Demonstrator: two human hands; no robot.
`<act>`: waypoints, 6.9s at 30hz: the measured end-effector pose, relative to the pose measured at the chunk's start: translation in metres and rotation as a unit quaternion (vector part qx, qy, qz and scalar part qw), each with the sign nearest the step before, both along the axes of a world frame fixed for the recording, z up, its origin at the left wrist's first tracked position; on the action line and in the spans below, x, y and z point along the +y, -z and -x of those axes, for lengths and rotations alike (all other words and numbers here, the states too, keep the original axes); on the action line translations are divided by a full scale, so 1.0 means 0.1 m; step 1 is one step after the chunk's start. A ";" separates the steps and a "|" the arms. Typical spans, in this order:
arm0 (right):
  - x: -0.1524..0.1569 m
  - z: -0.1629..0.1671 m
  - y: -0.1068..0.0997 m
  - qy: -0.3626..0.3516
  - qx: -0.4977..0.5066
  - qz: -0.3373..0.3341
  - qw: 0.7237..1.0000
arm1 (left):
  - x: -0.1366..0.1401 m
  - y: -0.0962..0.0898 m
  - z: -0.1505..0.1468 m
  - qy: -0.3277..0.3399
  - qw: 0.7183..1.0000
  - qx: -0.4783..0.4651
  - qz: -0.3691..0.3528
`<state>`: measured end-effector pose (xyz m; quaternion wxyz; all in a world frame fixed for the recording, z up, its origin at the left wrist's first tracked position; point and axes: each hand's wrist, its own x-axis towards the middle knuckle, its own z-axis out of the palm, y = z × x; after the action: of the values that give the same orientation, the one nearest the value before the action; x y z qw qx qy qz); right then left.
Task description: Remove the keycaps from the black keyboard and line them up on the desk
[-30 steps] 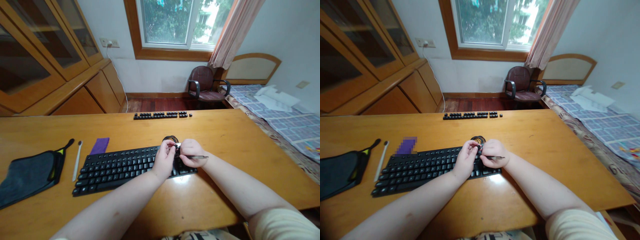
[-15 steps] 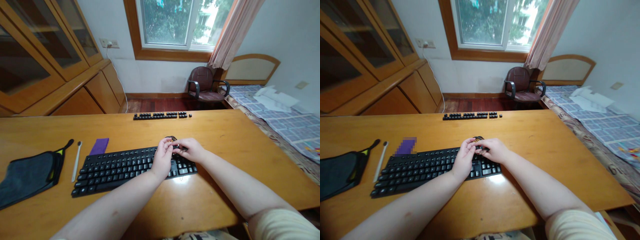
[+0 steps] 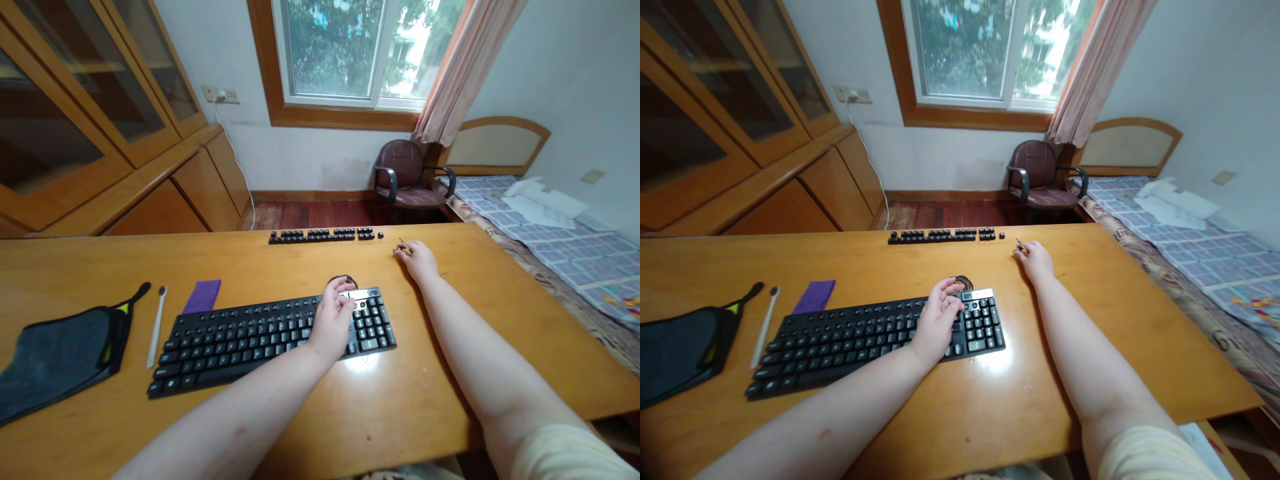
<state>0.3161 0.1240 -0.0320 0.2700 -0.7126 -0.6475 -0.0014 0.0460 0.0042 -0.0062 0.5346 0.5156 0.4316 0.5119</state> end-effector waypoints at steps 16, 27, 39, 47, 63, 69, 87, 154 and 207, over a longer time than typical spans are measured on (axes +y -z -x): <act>0.69 -0.03 0.04 0.050 -0.007 0.076 0.996 | -0.01 0.01 -0.01 0.007 0.999 0.023 -0.023; 0.73 -0.08 0.12 0.008 -0.016 0.051 0.999 | -0.03 0.02 -0.01 0.015 0.999 0.013 -0.033; 0.72 -0.08 0.16 -0.004 -0.044 0.021 0.999 | -0.03 0.03 -0.01 0.023 0.999 0.004 -0.042; 0.72 -0.08 0.16 -0.020 -0.044 0.013 0.999 | -0.03 0.03 -0.01 0.022 0.999 0.001 -0.035; 0.63 0.00 0.10 -0.078 -0.062 -0.049 0.994 | -0.03 0.03 -0.01 0.024 0.999 0.012 -0.034; 0.65 -0.01 0.12 -0.082 -0.081 -0.041 0.993 | -0.03 0.05 -0.01 0.014 0.999 0.010 -0.040; 0.62 0.03 0.07 -0.084 -0.089 -0.025 0.992 | -0.03 0.09 -0.02 0.021 0.998 0.023 -0.048; -0.73 0.97 -0.41 -0.304 0.181 -0.013 0.935 | -0.23 -0.08 -0.01 0.167 0.784 0.533 -0.270; -0.72 0.82 -0.97 -0.329 0.069 0.349 0.875 | -0.23 -0.05 -0.01 0.160 0.745 0.580 -0.289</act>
<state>0.2341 0.0516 0.0652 0.0328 -0.5043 -0.7829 0.3628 0.0466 -0.0191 -0.0014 0.0810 0.9045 0.4008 0.1212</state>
